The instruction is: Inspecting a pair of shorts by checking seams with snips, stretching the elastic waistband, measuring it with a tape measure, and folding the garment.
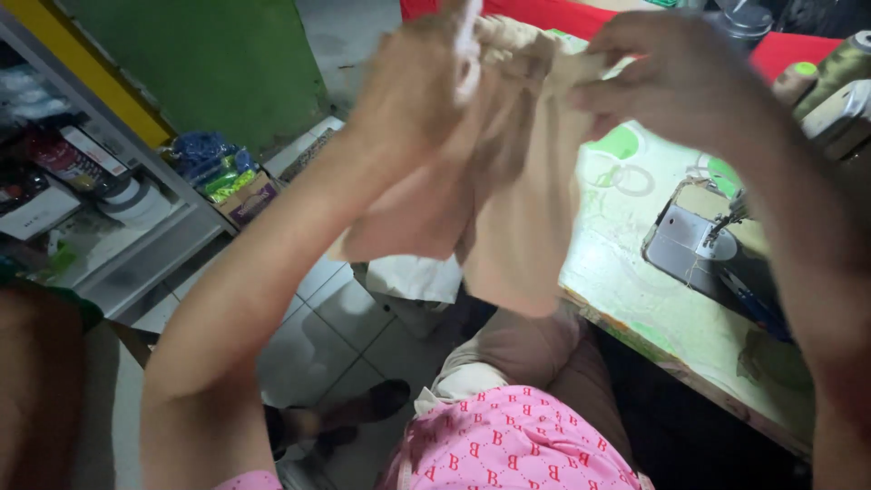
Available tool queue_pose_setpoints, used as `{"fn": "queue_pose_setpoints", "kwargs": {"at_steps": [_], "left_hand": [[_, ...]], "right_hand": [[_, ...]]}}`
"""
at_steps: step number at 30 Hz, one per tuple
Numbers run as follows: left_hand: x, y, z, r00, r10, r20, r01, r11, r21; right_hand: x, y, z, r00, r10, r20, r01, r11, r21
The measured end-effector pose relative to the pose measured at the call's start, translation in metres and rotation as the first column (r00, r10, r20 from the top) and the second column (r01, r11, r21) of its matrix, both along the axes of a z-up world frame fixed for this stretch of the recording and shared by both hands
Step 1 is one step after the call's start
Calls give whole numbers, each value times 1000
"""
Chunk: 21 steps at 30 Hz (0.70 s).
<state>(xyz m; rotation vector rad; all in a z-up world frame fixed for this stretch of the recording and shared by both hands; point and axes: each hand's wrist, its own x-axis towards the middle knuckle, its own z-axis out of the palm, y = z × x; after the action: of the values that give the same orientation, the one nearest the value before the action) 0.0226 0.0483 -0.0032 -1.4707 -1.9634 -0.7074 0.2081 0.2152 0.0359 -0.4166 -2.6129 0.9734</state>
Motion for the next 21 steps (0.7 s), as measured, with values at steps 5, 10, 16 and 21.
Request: {"fn": "queue_pose_setpoints", "kwargs": {"at_steps": [5, 10, 16, 21], "left_hand": [[39, -19, 29, 816, -297, 497, 337, 941, 8], [52, -29, 34, 695, -511, 506, 522, 843, 133], [36, -50, 41, 631, -391, 670, 501, 865, 33], [42, -52, 45, 563, -518, 644, 718, 692, -70]], "right_hand": [[-11, -33, 1, 958, 201, -206, -231, 964, -133], [1, -35, 12, 934, 295, -203, -323, 938, -125], [29, -33, 27, 877, 397, -270, -227, 838, 496], [21, -52, 27, 942, 197, 270, -252, 950, 186]]}}
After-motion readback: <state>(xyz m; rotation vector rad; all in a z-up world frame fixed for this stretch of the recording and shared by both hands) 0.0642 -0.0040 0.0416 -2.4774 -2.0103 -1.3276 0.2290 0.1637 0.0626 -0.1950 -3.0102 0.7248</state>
